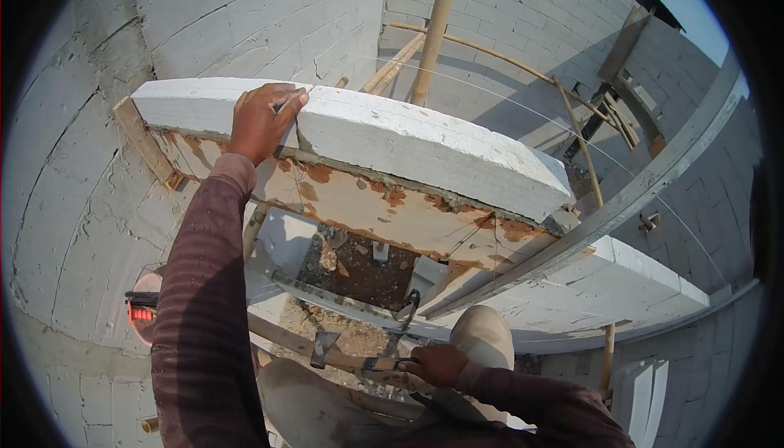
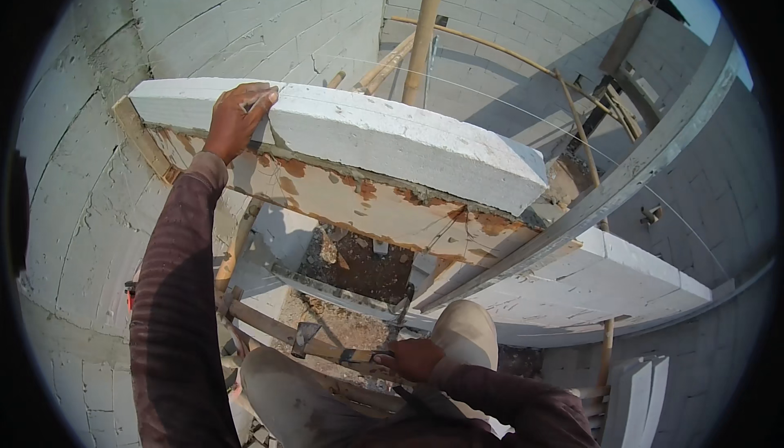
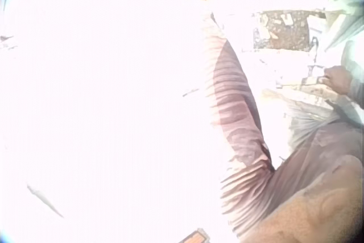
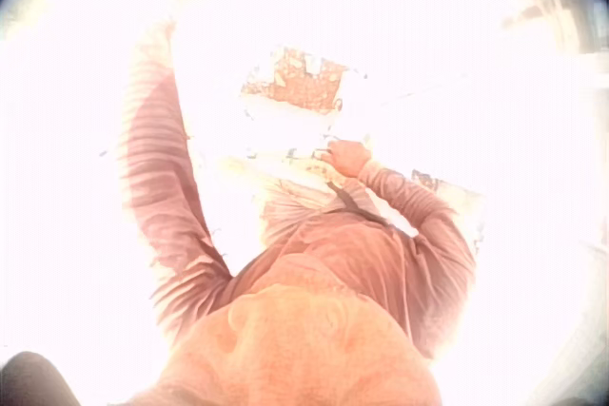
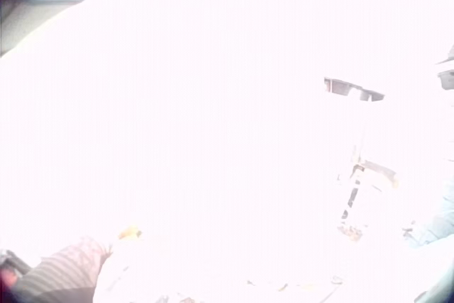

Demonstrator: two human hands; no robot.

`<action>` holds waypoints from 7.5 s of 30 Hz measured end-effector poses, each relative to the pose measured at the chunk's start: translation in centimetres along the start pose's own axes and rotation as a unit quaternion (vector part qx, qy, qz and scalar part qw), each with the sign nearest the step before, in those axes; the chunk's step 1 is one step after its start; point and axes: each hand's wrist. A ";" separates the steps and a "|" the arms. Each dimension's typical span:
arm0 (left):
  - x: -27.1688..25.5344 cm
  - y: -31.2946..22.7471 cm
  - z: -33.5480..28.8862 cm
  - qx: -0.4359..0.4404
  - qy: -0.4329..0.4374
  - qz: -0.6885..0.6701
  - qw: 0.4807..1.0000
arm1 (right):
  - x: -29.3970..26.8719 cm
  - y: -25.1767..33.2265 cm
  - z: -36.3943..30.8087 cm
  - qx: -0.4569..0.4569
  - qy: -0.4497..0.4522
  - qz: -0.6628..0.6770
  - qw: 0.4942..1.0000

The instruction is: The person applies mortar to a wall with a trowel and places concrete blocks on the surface while standing on a scaffold. They use a saw to cut a block and tap the blocks with a hammer.

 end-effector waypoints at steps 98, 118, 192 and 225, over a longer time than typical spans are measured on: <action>1.4 0.7 0.4 0.009 -0.053 -0.019 0.998 | -23.6 4.4 -17.3 0.030 -0.580 -0.182 0.794; -0.3 1.5 -0.5 0.101 0.010 -0.003 0.995 | -24.5 5.1 -17.7 0.030 -0.612 -0.185 0.768; 1.2 3.0 -1.2 0.101 -0.032 0.021 0.994 | -24.4 5.1 -12.9 -0.043 -0.616 -0.144 0.773; -0.6 3.1 -0.6 0.126 0.003 0.017 0.992 | -19.4 2.5 -21.8 0.116 -0.655 -0.138 0.734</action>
Point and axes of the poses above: each hand's wrist, its own z-axis towards the middle knuckle, its own x-axis out of the palm, y = z × x, and after that the axes turned 11 degrees about z, right-handed
